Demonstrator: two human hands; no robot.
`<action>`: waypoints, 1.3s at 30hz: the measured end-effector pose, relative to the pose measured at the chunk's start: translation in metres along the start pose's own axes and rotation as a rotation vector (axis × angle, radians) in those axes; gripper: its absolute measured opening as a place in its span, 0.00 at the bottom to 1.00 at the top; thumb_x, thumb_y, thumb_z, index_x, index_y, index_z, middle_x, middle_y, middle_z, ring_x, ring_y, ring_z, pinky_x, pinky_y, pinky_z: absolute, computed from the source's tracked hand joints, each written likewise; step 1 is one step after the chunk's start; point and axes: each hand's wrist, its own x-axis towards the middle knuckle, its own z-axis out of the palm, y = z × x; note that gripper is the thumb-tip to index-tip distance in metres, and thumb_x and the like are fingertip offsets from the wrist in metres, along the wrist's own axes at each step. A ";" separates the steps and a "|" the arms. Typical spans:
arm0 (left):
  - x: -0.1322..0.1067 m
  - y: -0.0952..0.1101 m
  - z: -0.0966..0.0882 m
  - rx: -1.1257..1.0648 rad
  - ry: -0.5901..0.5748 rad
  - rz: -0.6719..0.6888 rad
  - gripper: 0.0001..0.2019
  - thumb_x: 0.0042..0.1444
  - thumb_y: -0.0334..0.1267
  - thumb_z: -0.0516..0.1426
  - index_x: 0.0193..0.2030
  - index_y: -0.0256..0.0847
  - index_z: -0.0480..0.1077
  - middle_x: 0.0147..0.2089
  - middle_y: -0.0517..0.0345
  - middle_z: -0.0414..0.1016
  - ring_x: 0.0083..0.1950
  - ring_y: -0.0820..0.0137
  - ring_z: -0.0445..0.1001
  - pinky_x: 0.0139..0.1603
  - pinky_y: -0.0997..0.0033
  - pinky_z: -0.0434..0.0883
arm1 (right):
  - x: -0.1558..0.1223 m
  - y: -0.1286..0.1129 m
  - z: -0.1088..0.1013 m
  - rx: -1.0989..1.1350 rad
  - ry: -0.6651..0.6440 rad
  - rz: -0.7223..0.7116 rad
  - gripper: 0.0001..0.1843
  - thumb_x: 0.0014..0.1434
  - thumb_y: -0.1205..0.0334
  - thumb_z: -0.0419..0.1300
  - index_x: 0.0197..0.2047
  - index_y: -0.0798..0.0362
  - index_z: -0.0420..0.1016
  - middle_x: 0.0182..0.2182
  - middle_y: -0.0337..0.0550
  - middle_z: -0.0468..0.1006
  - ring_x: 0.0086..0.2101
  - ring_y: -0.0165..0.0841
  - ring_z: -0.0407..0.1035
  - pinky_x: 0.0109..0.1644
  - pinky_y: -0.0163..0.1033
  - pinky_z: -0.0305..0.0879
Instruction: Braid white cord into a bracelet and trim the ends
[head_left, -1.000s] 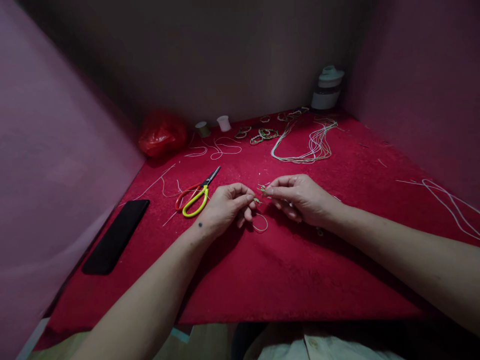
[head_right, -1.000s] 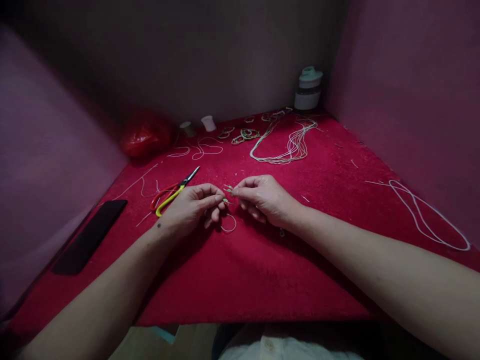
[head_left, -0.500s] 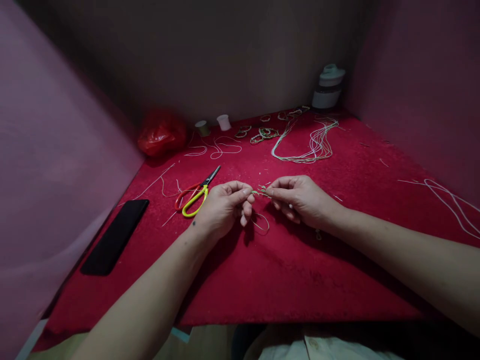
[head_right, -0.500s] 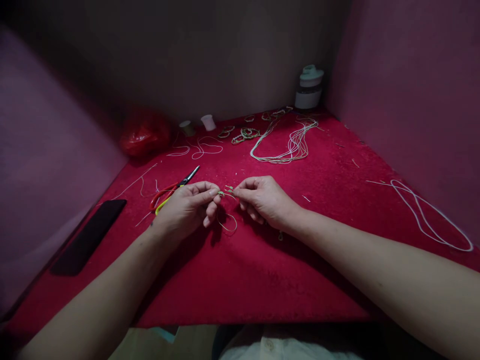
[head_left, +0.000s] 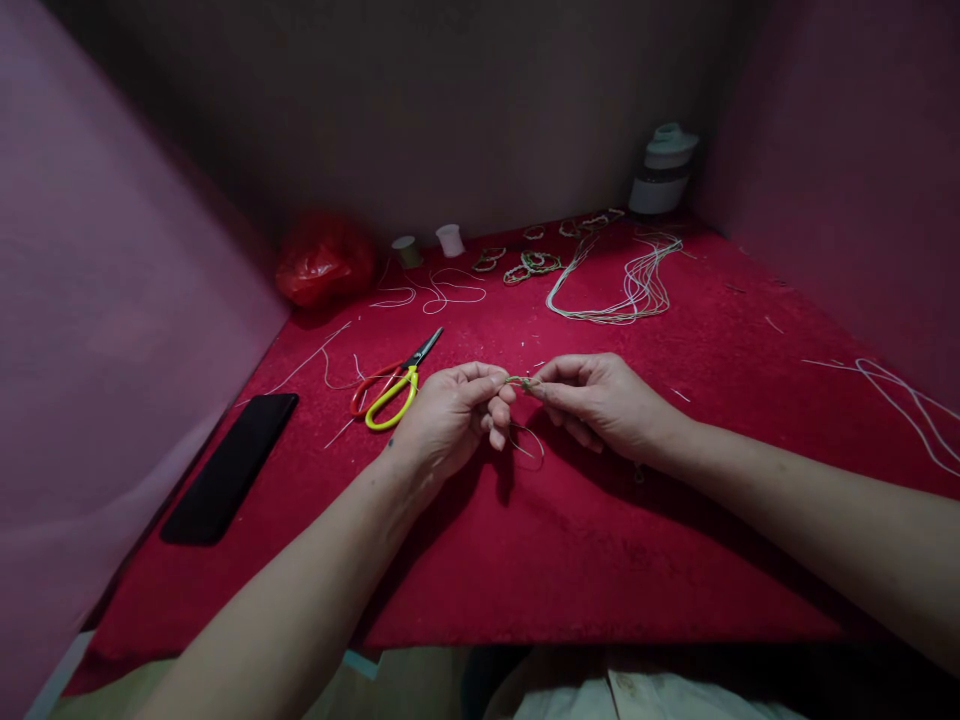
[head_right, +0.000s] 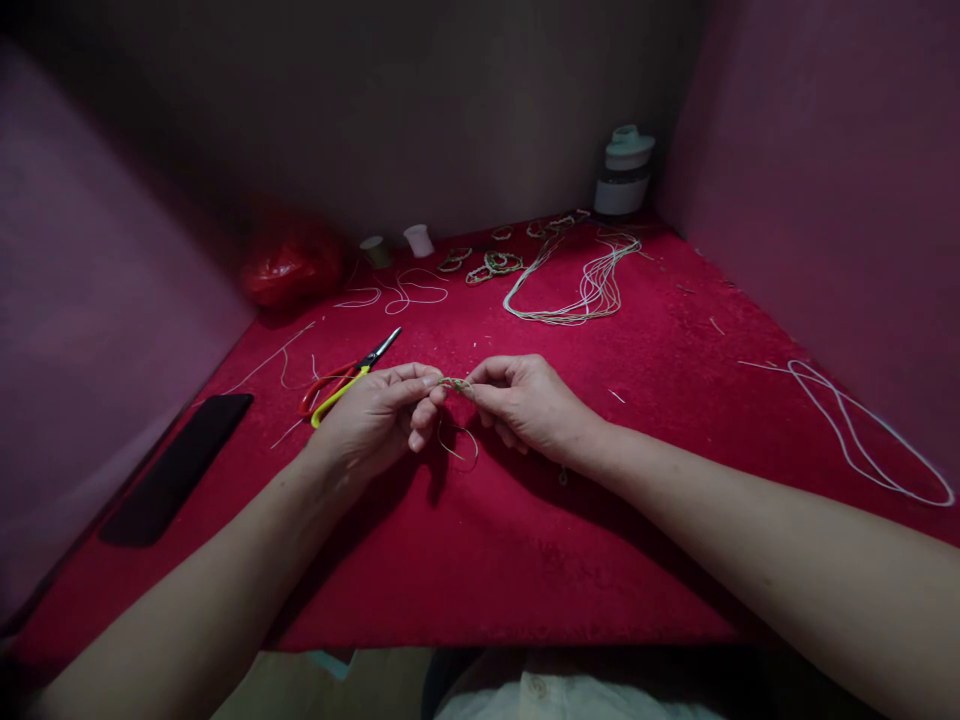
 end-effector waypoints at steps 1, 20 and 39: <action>0.000 0.000 0.000 -0.002 0.000 -0.004 0.03 0.53 0.28 0.56 0.29 0.33 0.68 0.17 0.61 0.69 0.13 0.78 0.63 0.12 0.81 0.63 | 0.000 0.000 0.000 -0.001 0.002 -0.002 0.07 0.58 0.60 0.60 0.31 0.55 0.72 0.15 0.29 0.67 0.09 0.19 0.53 0.09 0.25 0.46; -0.004 0.000 0.003 0.036 0.003 -0.018 0.01 0.52 0.28 0.56 0.30 0.33 0.68 0.21 0.61 0.71 0.13 0.79 0.65 0.11 0.81 0.64 | -0.002 -0.005 0.004 -0.011 0.052 -0.015 0.06 0.58 0.64 0.59 0.30 0.56 0.71 0.14 0.29 0.66 0.09 0.19 0.53 0.10 0.25 0.47; -0.003 -0.004 0.006 0.060 0.036 -0.021 0.04 0.52 0.30 0.59 0.30 0.34 0.67 0.21 0.61 0.72 0.14 0.79 0.67 0.12 0.81 0.65 | -0.003 -0.003 0.005 -0.033 0.107 -0.062 0.06 0.57 0.65 0.60 0.30 0.56 0.72 0.13 0.29 0.65 0.09 0.18 0.53 0.10 0.25 0.47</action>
